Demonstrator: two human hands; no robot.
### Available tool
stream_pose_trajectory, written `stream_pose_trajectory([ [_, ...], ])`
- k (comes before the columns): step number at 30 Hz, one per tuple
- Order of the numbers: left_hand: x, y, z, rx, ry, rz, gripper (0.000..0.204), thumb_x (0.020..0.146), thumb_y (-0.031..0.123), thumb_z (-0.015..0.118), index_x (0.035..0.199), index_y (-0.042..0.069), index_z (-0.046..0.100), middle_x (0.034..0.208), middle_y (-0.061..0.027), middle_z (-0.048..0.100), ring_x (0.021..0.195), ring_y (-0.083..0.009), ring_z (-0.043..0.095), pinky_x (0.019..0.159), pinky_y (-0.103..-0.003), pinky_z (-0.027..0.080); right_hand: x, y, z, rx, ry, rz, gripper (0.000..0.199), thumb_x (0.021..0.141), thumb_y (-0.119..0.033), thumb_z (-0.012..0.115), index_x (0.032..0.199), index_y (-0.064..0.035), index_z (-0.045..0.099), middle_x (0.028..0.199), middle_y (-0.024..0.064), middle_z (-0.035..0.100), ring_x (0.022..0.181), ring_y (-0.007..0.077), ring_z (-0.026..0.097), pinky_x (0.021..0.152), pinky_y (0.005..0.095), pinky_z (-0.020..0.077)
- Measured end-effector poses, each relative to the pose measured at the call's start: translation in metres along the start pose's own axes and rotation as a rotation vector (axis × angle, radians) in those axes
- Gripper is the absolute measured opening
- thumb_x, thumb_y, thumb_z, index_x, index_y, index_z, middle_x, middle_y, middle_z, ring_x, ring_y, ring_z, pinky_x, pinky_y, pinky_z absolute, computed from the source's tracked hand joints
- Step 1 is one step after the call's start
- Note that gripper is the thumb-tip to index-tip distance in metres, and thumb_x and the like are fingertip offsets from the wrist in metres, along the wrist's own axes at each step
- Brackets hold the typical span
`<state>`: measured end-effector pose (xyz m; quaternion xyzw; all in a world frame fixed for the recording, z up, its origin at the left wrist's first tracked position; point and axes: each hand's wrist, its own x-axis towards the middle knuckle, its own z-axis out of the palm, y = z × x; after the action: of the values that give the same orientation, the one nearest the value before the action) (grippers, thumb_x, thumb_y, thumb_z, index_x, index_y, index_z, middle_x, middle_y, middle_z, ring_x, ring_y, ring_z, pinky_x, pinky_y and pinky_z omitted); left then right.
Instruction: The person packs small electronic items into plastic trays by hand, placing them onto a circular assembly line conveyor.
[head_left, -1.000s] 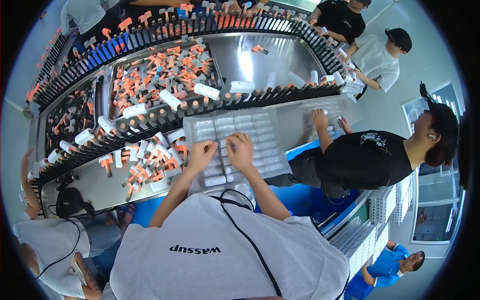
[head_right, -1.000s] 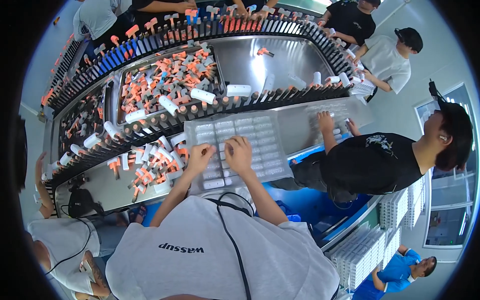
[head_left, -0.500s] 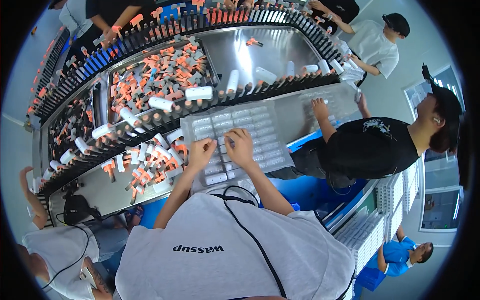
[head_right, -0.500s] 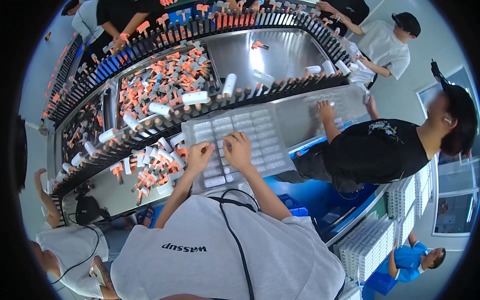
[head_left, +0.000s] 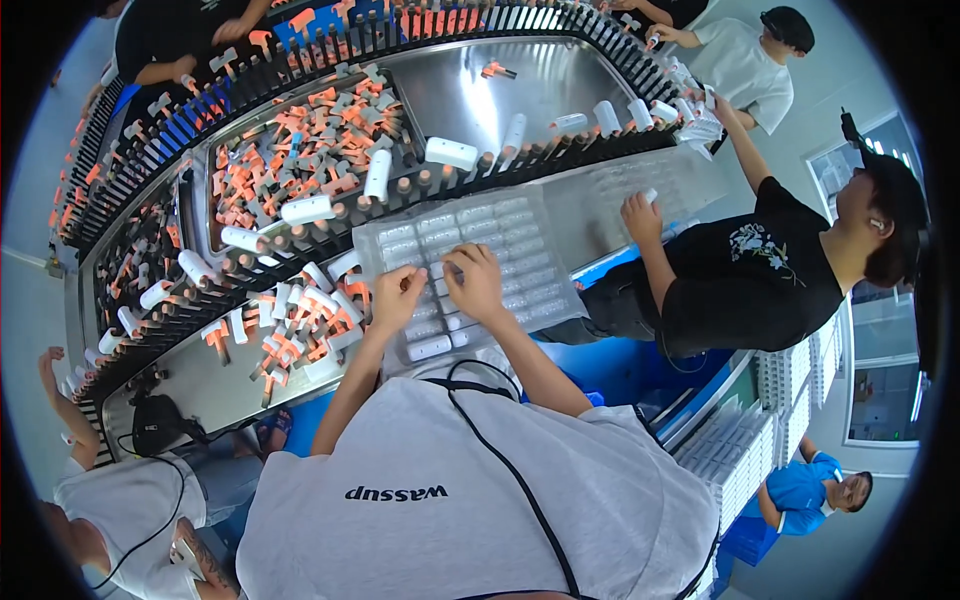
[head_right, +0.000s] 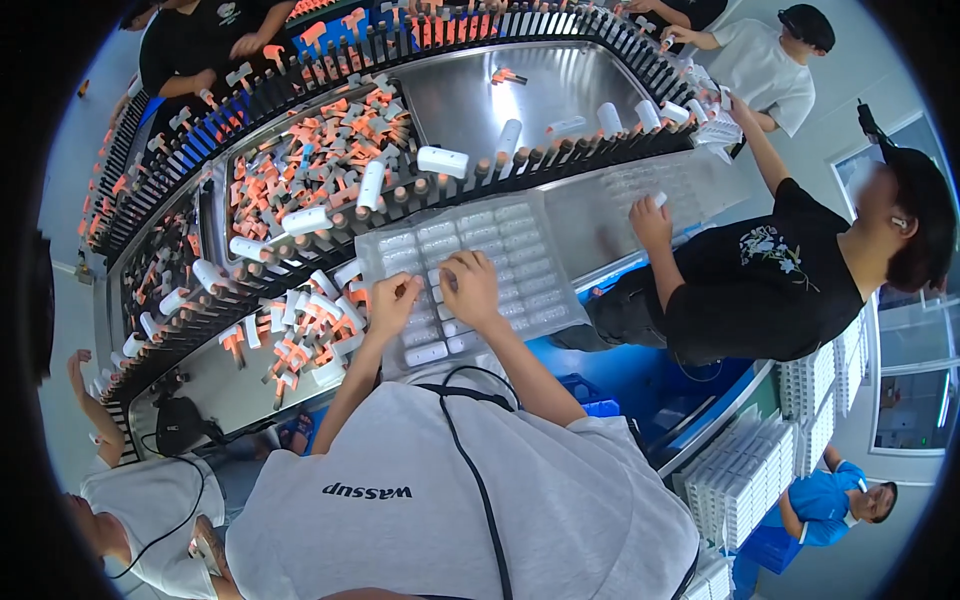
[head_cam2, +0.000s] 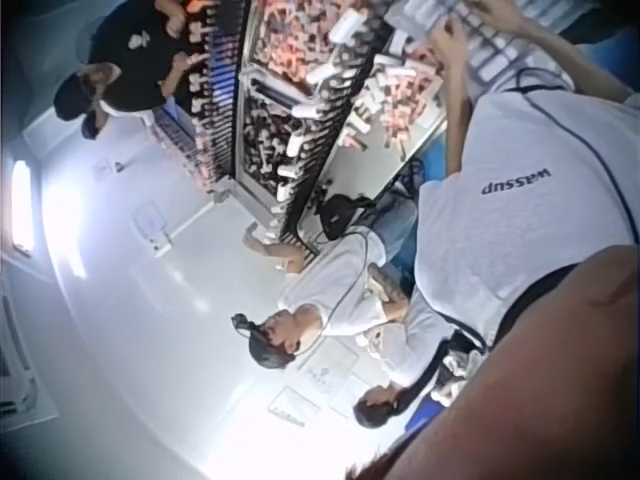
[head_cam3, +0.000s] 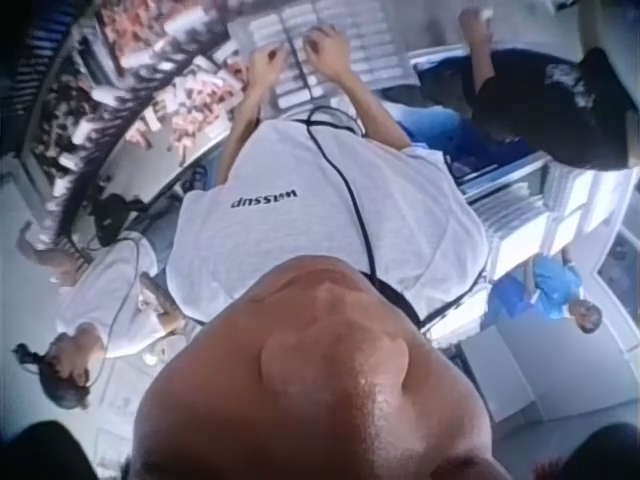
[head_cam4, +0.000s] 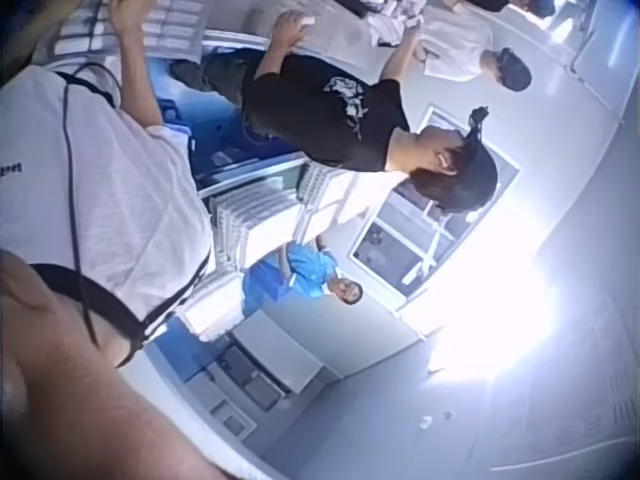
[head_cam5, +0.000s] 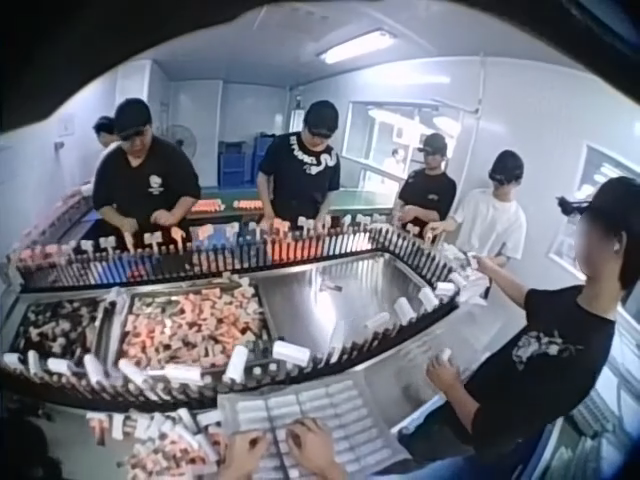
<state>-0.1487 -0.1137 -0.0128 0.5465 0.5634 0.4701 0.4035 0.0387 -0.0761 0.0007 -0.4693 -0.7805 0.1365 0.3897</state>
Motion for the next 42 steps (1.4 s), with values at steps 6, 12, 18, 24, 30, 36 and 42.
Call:
stream_pose_trajectory([
  [6, 0.0, 0.003, -0.001, -0.011, -0.004, -0.024, 0.038, 0.104, 0.025, 0.068, 0.077, -0.001, 0.067, 0.056, -0.0003, 0.056, 0.052, -0.0059, 0.05, 0.05, -0.028, 0.038, 0.0, 0.0, 0.002, 0.004, -0.017, 0.009, 0.014, 0.084, -0.012, 0.072, 0.098, -0.0121, 0.075, 0.106, 0.0061, 0.07, 0.104, 0.0317, 0.061, 0.088, 0.0458, 0.0485],
  [12, 0.001, -0.012, -0.004, 0.045, -0.026, 0.008, 0.033, 0.104, 0.027, 0.068, 0.086, 0.0, 0.072, 0.065, 0.0002, 0.065, 0.053, -0.0054, 0.056, 0.05, -0.026, 0.043, 0.0, 0.0, 0.001, 0.001, -0.035, 0.016, 0.015, 0.084, -0.012, 0.073, 0.099, -0.012, 0.077, 0.107, 0.0063, 0.069, 0.106, 0.0316, 0.061, 0.089, 0.0459, 0.0485],
  [18, 0.002, -0.011, -0.003, 0.039, -0.018, 0.036, 0.034, 0.104, 0.027, 0.068, 0.083, 0.0, 0.07, 0.061, 0.0002, 0.063, 0.052, -0.0059, 0.056, 0.049, -0.026, 0.042, 0.001, 0.0, 0.002, 0.005, -0.039, 0.025, 0.014, 0.085, -0.013, 0.074, 0.099, -0.012, 0.077, 0.108, 0.0059, 0.069, 0.106, 0.0311, 0.061, 0.089, 0.0459, 0.0477],
  [24, -0.001, 0.001, -0.002, 0.073, 0.018, 0.038, 0.033, 0.102, 0.025, 0.069, 0.082, -0.001, 0.07, 0.059, -0.0028, 0.06, 0.054, -0.0081, 0.054, 0.051, -0.029, 0.041, 0.0, -0.001, 0.001, -0.012, -0.03, 0.027, 0.013, 0.086, -0.014, 0.074, 0.099, -0.0123, 0.077, 0.107, 0.0055, 0.069, 0.106, 0.0307, 0.061, 0.089, 0.0453, 0.047],
  [30, 0.0, 0.001, -0.003, 0.063, 0.015, 0.038, 0.032, 0.102, 0.024, 0.07, 0.082, -0.001, 0.069, 0.06, -0.0027, 0.06, 0.054, -0.008, 0.054, 0.052, -0.03, 0.041, 0.0, -0.002, 0.001, -0.018, -0.033, 0.023, 0.013, 0.086, -0.013, 0.074, 0.099, -0.0121, 0.077, 0.107, 0.0054, 0.069, 0.106, 0.0305, 0.061, 0.089, 0.045, 0.0471],
  [36, 0.0, 0.0, -0.002, 0.043, 0.015, 0.028, 0.032, 0.102, 0.024, 0.07, 0.082, -0.001, 0.069, 0.061, -0.0044, 0.06, 0.056, -0.0093, 0.052, 0.053, -0.031, 0.04, 0.0, -0.001, 0.002, -0.024, -0.024, 0.022, 0.014, 0.086, -0.013, 0.074, 0.099, -0.0119, 0.077, 0.107, 0.0054, 0.069, 0.105, 0.0303, 0.062, 0.088, 0.0449, 0.0473],
  [42, 0.0, -0.004, -0.002, 0.034, 0.018, 0.053, 0.033, 0.102, 0.024, 0.07, 0.081, -0.001, 0.069, 0.061, -0.0034, 0.06, 0.056, -0.0087, 0.052, 0.053, -0.03, 0.04, 0.0, -0.003, 0.001, -0.016, -0.022, 0.01, 0.014, 0.085, -0.012, 0.074, 0.099, -0.0121, 0.077, 0.106, 0.0056, 0.069, 0.104, 0.0305, 0.062, 0.088, 0.0453, 0.0473],
])
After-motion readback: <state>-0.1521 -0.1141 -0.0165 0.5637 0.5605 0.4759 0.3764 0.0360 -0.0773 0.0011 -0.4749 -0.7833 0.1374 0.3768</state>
